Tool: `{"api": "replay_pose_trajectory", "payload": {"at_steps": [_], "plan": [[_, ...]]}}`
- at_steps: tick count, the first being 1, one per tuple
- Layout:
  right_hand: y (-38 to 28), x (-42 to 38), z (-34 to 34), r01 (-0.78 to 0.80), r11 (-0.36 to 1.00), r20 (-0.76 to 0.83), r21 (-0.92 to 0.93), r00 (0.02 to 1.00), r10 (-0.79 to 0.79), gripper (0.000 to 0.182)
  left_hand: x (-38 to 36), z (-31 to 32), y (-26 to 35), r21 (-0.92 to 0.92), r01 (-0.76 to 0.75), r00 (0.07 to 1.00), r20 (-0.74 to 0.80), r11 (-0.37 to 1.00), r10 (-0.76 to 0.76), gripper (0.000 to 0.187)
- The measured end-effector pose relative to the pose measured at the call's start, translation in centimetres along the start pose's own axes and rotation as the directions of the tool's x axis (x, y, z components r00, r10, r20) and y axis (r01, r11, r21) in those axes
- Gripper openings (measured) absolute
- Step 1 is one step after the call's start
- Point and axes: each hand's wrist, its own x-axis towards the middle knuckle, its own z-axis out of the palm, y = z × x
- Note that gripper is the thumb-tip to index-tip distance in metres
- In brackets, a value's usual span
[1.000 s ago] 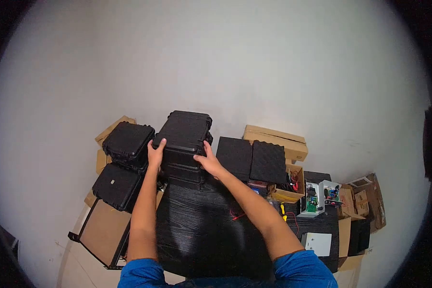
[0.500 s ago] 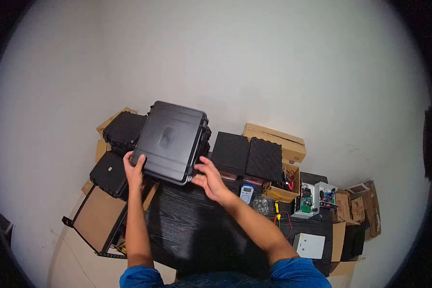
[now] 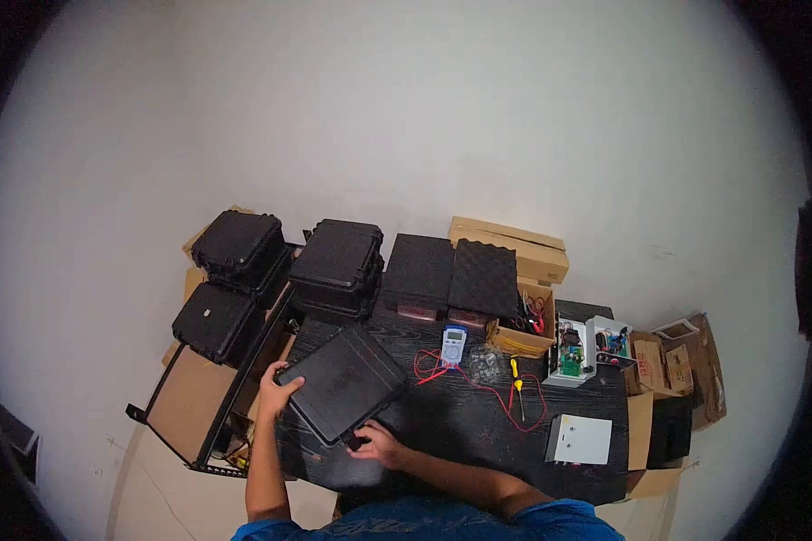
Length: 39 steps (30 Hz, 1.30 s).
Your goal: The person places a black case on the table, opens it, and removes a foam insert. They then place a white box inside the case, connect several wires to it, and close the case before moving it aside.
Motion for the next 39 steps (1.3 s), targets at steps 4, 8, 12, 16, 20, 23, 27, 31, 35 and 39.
{"api": "replay_pose_trajectory", "payload": {"at_steps": [4,8,12,16,20,23,27,31,35,39], "plan": [[2.5,0.2,-0.9,-0.024,1.000,0.025,0.003,0.999,0.024,0.039,0.4,0.1,-2.6,0.013,0.006,0.999,0.052,1.000,-0.007,0.049],[7.3,6.7,-7.4,0.109,0.994,0.258,-0.001,0.961,-0.105,0.039,1.1,-0.4,-4.3,-0.006,0.004,0.998,0.067,1.000,-0.004,0.045],[0.8,2.1,-6.6,0.467,0.513,0.084,-0.721,0.793,-0.603,0.025,1.5,-1.0,-5.3,-0.012,0.019,0.997,0.081,1.000,-0.018,0.045],[-4.8,1.0,-6.8,0.436,0.055,0.110,-0.898,0.345,-0.932,0.036,2.1,-0.9,-6.0,0.011,0.019,0.997,0.081,1.000,-0.019,0.047],[-6.6,2.2,-7.9,0.430,-0.143,0.331,-0.892,0.403,-0.853,0.063,2.4,-1.0,-6.8,0.037,0.055,0.994,0.092,0.998,-0.058,0.047],[-6.3,1.6,-7.4,0.430,0.075,0.209,-0.900,0.575,-0.791,0.062,2.3,-0.8,-7.3,0.035,0.049,0.993,0.102,0.998,-0.053,0.047],[-4.1,1.1,-8.5,0.419,0.077,0.192,-0.905,0.563,-0.804,0.059,0.4,-0.2,-7.6,0.134,-0.062,0.990,0.136,0.989,0.044,0.057],[-1.9,-0.8,-9.6,0.398,0.185,0.125,-0.898,0.636,-0.761,0.059,-2.5,0.7,-8.0,0.295,-0.133,0.977,0.199,0.946,0.076,0.091],[-1.0,-4.6,-10.8,0.386,0.405,0.025,-0.829,0.748,-0.663,0.059,-6.4,1.9,-6.3,0.303,-0.170,0.936,0.346,0.938,0.058,0.112],[-0.3,-8.8,-13.8,0.352,0.424,-0.044,-0.834,0.725,-0.687,0.056,-8.5,4.9,-1.4,0.393,-0.210,0.853,0.521,0.895,-0.028,0.126]]}}
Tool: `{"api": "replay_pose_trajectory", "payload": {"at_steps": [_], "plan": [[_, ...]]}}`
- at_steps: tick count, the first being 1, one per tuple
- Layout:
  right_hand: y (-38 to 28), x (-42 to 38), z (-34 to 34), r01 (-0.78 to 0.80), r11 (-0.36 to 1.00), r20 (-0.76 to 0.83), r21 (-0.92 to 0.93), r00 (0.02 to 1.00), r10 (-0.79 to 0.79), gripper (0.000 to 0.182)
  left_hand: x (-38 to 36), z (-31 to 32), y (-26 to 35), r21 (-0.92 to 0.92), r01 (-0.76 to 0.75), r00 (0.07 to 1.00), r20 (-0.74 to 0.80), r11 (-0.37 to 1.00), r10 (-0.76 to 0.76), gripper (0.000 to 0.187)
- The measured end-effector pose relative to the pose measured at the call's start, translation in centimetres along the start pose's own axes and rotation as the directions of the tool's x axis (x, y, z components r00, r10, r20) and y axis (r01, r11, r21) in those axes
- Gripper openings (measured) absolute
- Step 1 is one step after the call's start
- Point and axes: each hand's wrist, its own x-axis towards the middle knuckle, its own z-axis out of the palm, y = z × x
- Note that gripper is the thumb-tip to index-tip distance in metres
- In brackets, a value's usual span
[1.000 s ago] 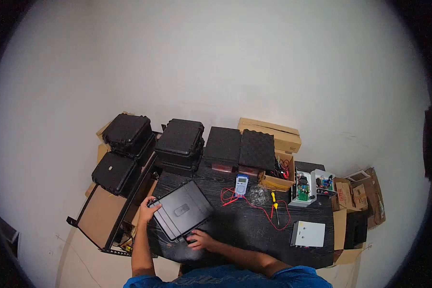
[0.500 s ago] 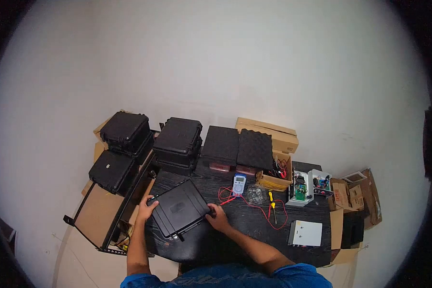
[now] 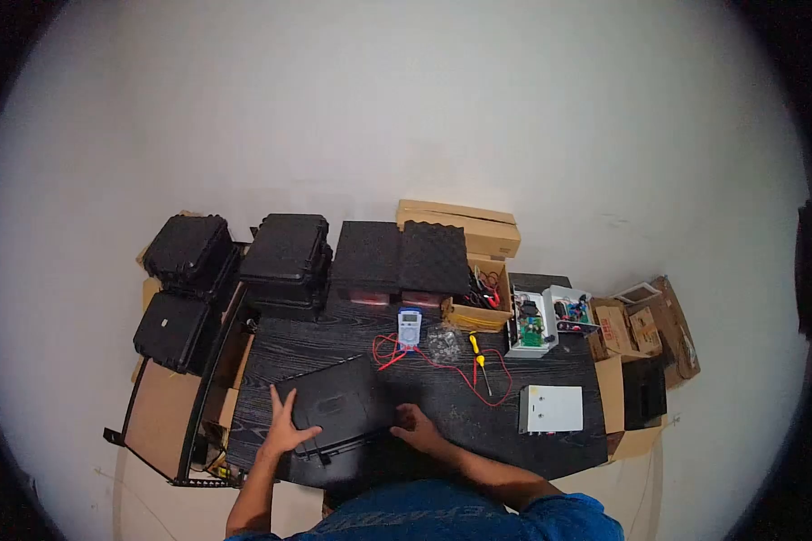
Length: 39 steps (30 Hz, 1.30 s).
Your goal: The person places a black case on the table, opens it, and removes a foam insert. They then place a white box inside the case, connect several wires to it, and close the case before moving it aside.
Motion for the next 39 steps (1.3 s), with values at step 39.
{"api": "replay_pose_trajectory", "payload": {"at_steps": [39], "plan": [[-2.5,-7.0,-8.4,0.165,0.208,0.156,-0.964,0.986,-0.062,0.079,3.1,12.4,7.2,0.367,-0.766,0.633,0.574,0.527,0.520,0.100]]}}
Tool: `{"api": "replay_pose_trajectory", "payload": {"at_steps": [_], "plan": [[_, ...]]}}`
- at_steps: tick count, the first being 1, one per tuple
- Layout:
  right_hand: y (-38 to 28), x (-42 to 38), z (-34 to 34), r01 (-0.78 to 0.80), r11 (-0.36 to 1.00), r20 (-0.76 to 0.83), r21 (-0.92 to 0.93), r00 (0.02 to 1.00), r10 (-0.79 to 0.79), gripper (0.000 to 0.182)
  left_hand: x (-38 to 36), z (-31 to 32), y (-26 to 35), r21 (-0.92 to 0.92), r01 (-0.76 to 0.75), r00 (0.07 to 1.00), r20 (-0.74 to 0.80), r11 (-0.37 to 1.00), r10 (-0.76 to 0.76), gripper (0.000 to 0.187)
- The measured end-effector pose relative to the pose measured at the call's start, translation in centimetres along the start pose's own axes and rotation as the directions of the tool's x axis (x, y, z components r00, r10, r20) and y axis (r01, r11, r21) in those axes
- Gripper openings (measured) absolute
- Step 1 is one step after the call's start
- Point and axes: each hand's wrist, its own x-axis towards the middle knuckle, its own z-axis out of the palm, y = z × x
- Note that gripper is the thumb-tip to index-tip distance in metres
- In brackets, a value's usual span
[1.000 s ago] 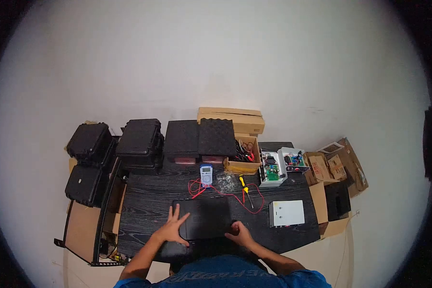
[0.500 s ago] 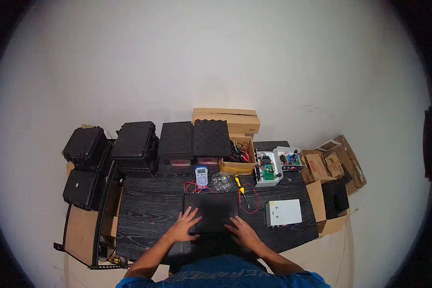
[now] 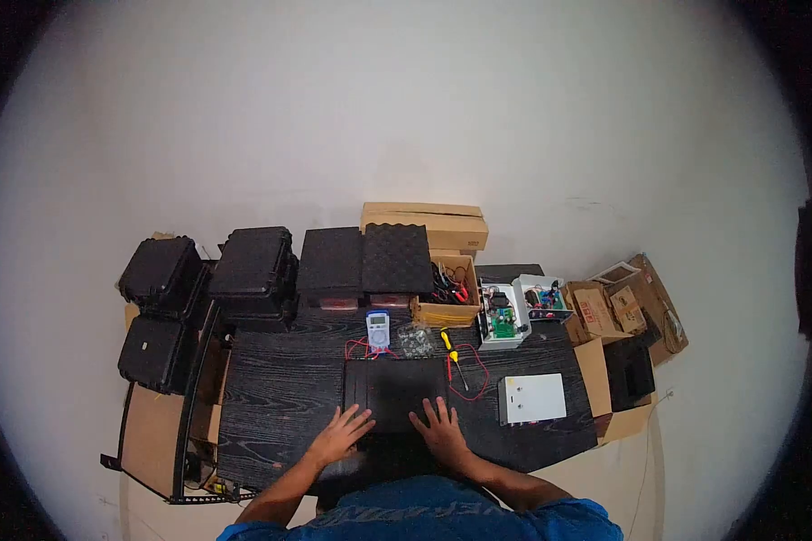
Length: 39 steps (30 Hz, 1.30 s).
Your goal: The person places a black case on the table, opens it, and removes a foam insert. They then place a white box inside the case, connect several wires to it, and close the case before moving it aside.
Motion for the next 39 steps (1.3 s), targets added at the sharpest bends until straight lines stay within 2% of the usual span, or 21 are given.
{"api": "replay_pose_trajectory", "payload": {"at_steps": [1,4,8,11,13,16,17,20,23,24,26,29,32,36,39], "plan": [[-0.1,-0.1,-0.8,-0.004,1.000,0.040,0.013,0.999,0.003,0.079,0.0,0.3,0.0,-0.003,0.001,1.000,-0.023,1.000,-0.001,0.101],[-0.6,-1.4,-1.6,0.028,0.996,-0.032,0.090,0.999,-0.026,0.087,-0.2,0.3,-0.1,-0.049,-0.001,0.998,-0.064,0.999,-0.002,0.101],[0.5,-2.3,-3.4,0.072,0.970,-0.016,0.231,0.997,-0.070,0.087,-0.4,-0.7,0.2,-0.104,-0.004,0.996,-0.087,0.995,-0.005,0.098],[2.7,-2.6,-4.4,0.104,0.903,-0.069,0.417,0.994,-0.083,0.083,-0.6,-2.6,0.6,-0.057,-0.014,0.996,-0.091,0.998,0.009,0.082],[3.9,-2.9,-6.7,0.081,0.850,-0.094,0.521,0.995,-0.037,0.078,0.0,-4.5,1.0,-0.095,-0.017,0.956,-0.292,0.995,-0.011,0.069],[6.9,-1.6,-6.1,0.190,0.819,-0.437,0.541,0.896,0.081,0.070,2.4,-8.8,0.3,-0.222,0.006,0.845,-0.521,0.975,-0.124,0.053],[7.5,-0.8,-7.7,0.188,0.798,-0.486,0.573,0.862,0.146,0.072,3.5,-10.8,-0.2,-0.278,0.016,0.797,-0.577,0.960,-0.180,0.048],[9.7,3.1,-10.1,0.205,0.707,-0.491,0.677,0.842,0.226,0.066,8.0,-16.2,-2.0,-0.508,0.139,0.706,-0.551,0.850,-0.445,0.044],[12.1,8.3,-8.9,0.095,0.571,-0.358,0.816,0.858,0.369,0.053,12.4,-19.0,-5.6,-0.631,0.250,0.622,-0.477,0.735,-0.621,0.041],[12.9,10.1,-7.9,0.088,0.600,-0.379,0.795,0.845,0.378,0.049,13.7,-18.4,-7.3,-0.703,0.122,0.593,-0.515,0.701,-0.619,0.041],[14.5,13.2,-6.1,0.072,0.656,-0.425,0.751,0.814,0.396,0.043,16.0,-16.1,-10.8,-0.723,0.012,0.510,-0.590,0.691,-0.626,0.035],[15.9,15.8,-6.2,-0.027,0.681,-0.361,0.732,0.832,0.422,0.034,18.1,-13.2,-14.0,-0.691,0.025,0.404,-0.654,0.722,-0.640,0.036],[17.7,17.6,-3.5,0.039,0.741,-0.475,0.670,0.790,0.388,0.032,18.3,-13.5,-14.0,-0.730,0.122,0.467,-0.555,0.672,-0.688,0.044],[17.6,17.3,-5.2,0.026,0.709,-0.372,0.705,0.864,0.338,0.036,18.3,-13.8,-14.9,-0.757,0.215,0.504,-0.455,0.617,-0.734,0.057],[18.0,18.7,-4.7,0.073,0.675,-0.369,0.734,0.877,0.307,0.042,18.4,-13.5,-16.4,-0.771,0.307,0.506,-0.365,0.558,-0.782,0.064]]}}
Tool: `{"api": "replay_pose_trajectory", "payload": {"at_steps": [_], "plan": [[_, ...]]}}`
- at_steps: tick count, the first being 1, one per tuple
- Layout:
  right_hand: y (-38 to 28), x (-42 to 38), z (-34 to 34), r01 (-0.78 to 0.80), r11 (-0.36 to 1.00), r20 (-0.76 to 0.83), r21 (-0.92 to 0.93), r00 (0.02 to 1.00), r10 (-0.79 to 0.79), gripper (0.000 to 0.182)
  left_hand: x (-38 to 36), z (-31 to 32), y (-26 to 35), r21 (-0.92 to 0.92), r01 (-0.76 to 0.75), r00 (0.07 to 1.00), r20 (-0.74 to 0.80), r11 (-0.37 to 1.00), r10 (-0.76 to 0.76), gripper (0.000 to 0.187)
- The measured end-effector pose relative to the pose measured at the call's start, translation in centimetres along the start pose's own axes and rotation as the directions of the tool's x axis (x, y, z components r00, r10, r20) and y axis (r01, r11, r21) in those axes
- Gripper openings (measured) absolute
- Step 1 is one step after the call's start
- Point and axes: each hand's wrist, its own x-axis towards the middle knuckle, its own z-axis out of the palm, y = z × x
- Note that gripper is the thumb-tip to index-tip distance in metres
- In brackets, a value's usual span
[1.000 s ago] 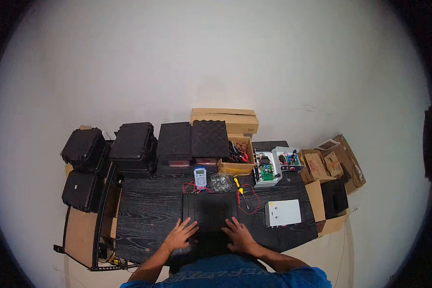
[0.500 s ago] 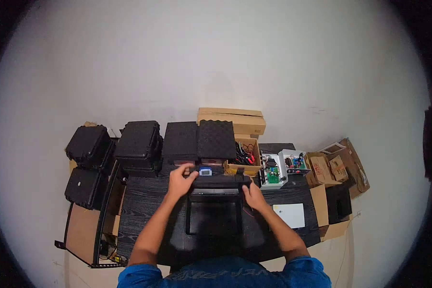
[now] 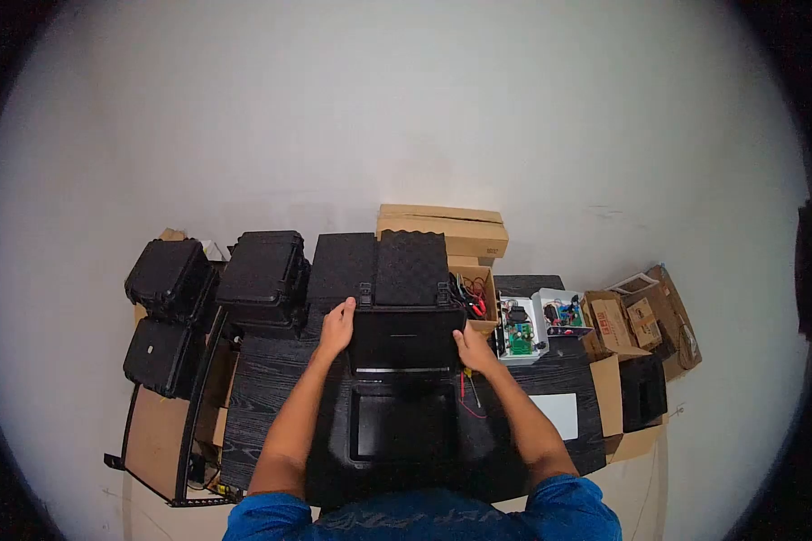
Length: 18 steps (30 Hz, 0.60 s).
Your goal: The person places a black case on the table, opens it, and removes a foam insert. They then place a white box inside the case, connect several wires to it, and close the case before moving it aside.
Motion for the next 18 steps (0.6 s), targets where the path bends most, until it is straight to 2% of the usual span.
{"api": "replay_pose_trajectory", "payload": {"at_steps": [2,5,6,8,9,10,11,12,15,17,18], "plan": [[1.1,0.8,0.4,-0.034,0.999,0.042,0.001,0.999,0.034,0.046,0.6,0.1,-0.5,0.005,0.027,1.000,0.003,1.000,-0.027,0.067],[5.4,2.3,2.1,-0.091,0.996,0.069,0.024,0.994,0.089,0.049,3.0,-0.7,-1.4,0.135,0.026,0.995,0.095,0.990,-0.040,0.065],[6.4,2.7,2.4,-0.109,0.993,0.073,0.033,0.992,0.107,0.049,3.8,-1.3,-1.1,0.139,0.034,0.995,0.089,0.990,-0.046,0.060],[3.7,3.1,0.3,-0.191,0.979,0.109,0.075,0.977,0.182,0.049,5.0,-2.4,-0.4,0.144,0.046,0.995,0.078,0.989,-0.058,0.051],[2.4,3.4,-0.5,-0.231,0.968,0.128,0.095,0.967,0.219,0.050,5.5,-2.6,-0.9,0.232,-0.070,0.997,0.060,0.970,0.057,0.046],[2.2,3.8,-0.5,-0.213,0.949,0.088,0.234,0.976,0.197,0.055,6.3,-2.6,-1.9,0.320,-0.180,0.984,0.051,0.930,0.172,0.042],[2.1,4.3,-0.5,-0.251,0.927,0.048,0.279,0.968,0.248,0.055,7.1,-2.6,-2.9,0.407,-0.281,0.957,0.053,0.869,0.285,0.040],[2.1,4.9,-0.4,-0.286,0.901,0.009,0.327,0.954,0.299,0.056,7.8,-2.6,-3.1,0.491,-0.262,0.965,0.126,0.831,0.230,0.050],[2.4,6.6,0.1,-0.315,0.861,-0.069,0.400,0.926,0.371,0.055,8.5,-2.4,-3.6,0.675,-0.270,0.963,0.199,0.686,0.183,0.059],[4.4,7.7,0.7,-0.275,0.910,-0.103,0.309,0.942,0.320,0.051,9.1,-2.7,-3.9,0.681,-0.282,0.955,0.269,0.676,0.127,0.063],[4.2,8.0,0.6,-0.344,0.877,-0.071,0.335,0.919,0.388,0.045,9.3,-2.8,-3.8,0.683,-0.288,0.947,0.305,0.671,0.097,0.065]]}}
